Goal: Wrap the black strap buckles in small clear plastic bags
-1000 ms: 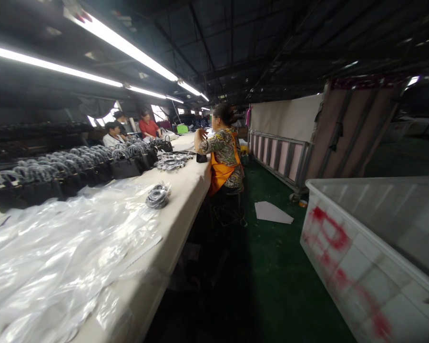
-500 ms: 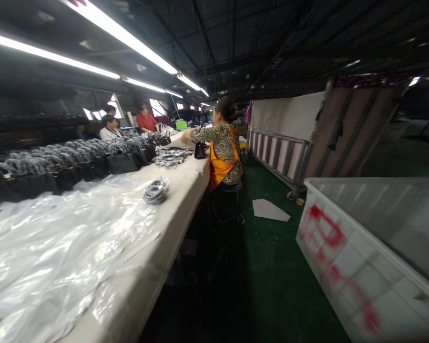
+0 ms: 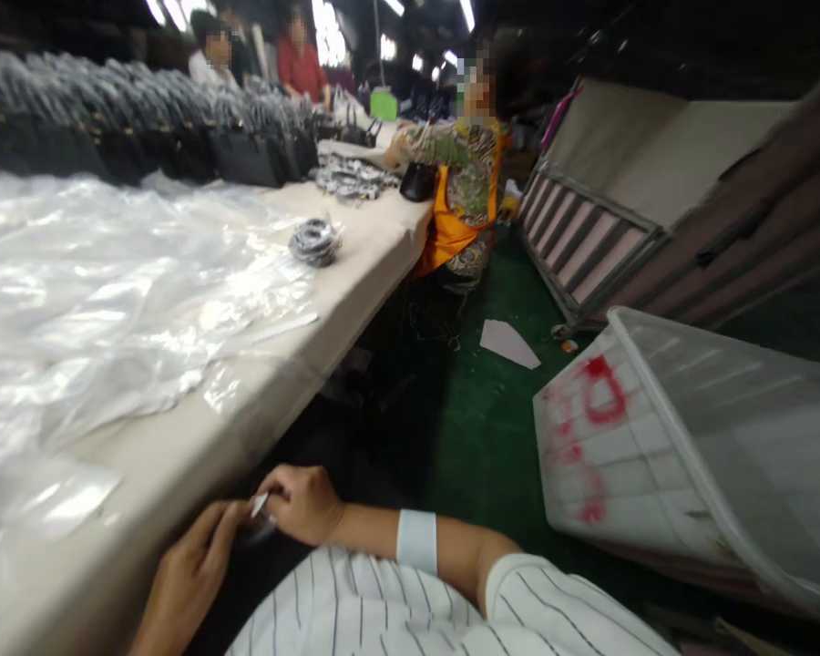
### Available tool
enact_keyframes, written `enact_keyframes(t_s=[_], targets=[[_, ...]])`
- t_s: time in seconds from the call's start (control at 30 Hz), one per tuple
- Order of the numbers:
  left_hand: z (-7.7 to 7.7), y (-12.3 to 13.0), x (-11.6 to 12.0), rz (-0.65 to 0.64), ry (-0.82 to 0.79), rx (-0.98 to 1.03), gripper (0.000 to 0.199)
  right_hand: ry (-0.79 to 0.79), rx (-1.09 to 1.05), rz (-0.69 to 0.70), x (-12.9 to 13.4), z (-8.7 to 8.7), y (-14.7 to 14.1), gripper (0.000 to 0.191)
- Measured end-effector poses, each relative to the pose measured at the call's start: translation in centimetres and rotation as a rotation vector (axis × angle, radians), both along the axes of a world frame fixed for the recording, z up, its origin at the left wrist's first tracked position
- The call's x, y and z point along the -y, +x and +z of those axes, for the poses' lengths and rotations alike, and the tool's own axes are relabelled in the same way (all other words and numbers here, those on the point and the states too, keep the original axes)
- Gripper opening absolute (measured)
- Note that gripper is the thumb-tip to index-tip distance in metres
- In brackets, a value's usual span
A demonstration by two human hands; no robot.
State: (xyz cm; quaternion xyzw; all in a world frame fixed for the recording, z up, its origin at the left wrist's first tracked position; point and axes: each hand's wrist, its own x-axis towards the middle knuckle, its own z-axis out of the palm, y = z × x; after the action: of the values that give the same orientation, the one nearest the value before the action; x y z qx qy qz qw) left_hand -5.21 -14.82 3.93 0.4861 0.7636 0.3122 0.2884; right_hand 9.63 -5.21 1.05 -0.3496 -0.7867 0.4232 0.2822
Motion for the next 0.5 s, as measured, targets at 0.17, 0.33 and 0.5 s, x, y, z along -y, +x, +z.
enact_keyframes(t_s=[0.17,0.33,0.5], targets=[[1.0,-0.5,-1.3,0.044,-0.085,0.021,0.053,-0.043,-0.004,0.038,0.0,-0.6,0.0,0.012],[1.8,0.0,-2.1,0.11,-0.095,0.117,0.051,0.016,-0.056,0.079,-0.5,-0.8,0.1,0.007],[1.1,0.3,-1.8,0.22,-0.132,0.068,0.048,0.171,-0.102,0.173,-1.0,-0.4,0.9,0.008]])
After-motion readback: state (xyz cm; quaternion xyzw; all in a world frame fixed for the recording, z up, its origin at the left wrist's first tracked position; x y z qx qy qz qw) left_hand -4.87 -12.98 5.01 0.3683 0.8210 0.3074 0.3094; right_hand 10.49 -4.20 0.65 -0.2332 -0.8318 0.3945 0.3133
